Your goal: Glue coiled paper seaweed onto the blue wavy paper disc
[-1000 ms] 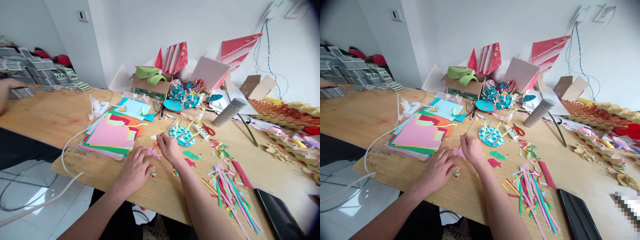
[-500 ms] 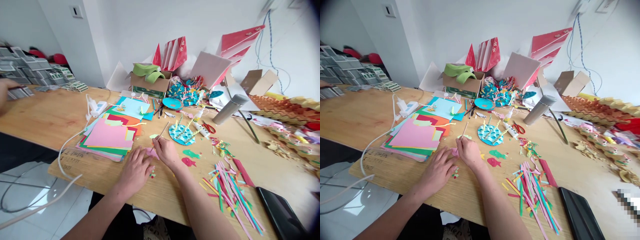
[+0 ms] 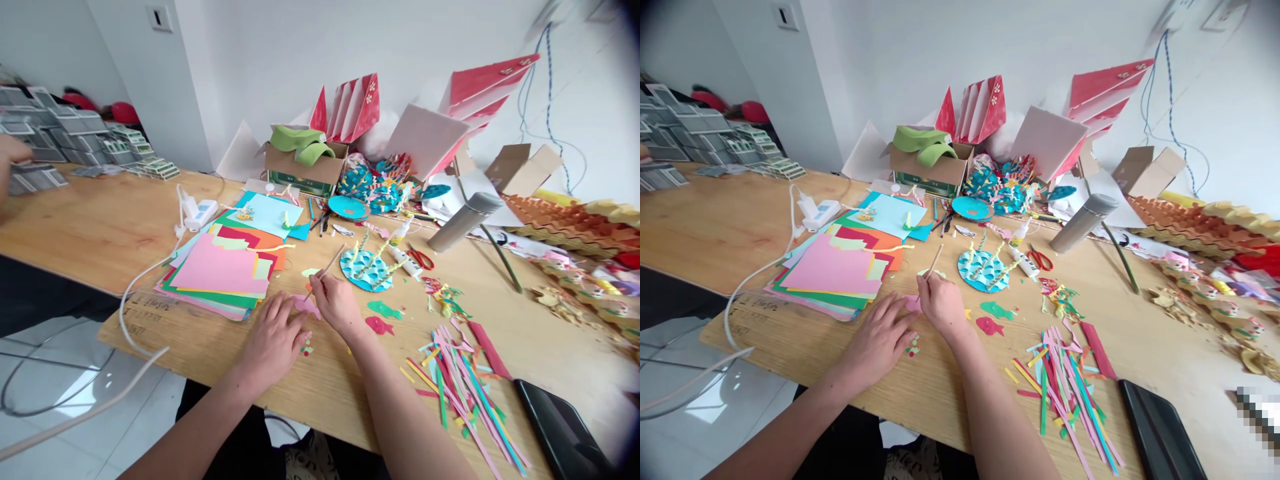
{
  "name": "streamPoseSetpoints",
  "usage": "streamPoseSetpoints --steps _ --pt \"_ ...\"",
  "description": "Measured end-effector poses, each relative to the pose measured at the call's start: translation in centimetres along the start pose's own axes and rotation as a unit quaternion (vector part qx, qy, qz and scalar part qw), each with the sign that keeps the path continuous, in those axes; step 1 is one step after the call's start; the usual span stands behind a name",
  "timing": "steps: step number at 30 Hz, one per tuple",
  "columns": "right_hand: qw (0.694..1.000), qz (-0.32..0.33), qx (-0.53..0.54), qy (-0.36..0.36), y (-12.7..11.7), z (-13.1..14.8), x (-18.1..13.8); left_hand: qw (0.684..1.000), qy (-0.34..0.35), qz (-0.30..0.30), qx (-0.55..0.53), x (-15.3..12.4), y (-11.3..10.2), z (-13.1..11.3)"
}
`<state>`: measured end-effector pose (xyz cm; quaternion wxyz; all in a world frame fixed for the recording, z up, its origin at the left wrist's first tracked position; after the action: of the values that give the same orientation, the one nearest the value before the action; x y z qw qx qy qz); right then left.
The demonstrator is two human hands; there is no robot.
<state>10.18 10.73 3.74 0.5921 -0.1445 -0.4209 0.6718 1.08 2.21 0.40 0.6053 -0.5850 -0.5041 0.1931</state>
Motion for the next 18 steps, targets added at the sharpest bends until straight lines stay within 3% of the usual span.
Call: streamPoseSetpoints --steps 18 --pt "1.000 0.009 0.000 -0.003 0.22 0.11 0.00 1.000 0.001 0.002 0.002 0.01 0.03 -0.01"
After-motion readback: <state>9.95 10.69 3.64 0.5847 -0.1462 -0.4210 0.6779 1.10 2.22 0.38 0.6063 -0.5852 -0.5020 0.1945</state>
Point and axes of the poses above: each hand's wrist, its own x-axis towards the middle knuckle, its own y-axis out of the palm, z = x × y, the point moved 9 cm from there along x, towards the middle knuckle, and after that the axes turned 6 degrees about y, right-handed, at the moved point
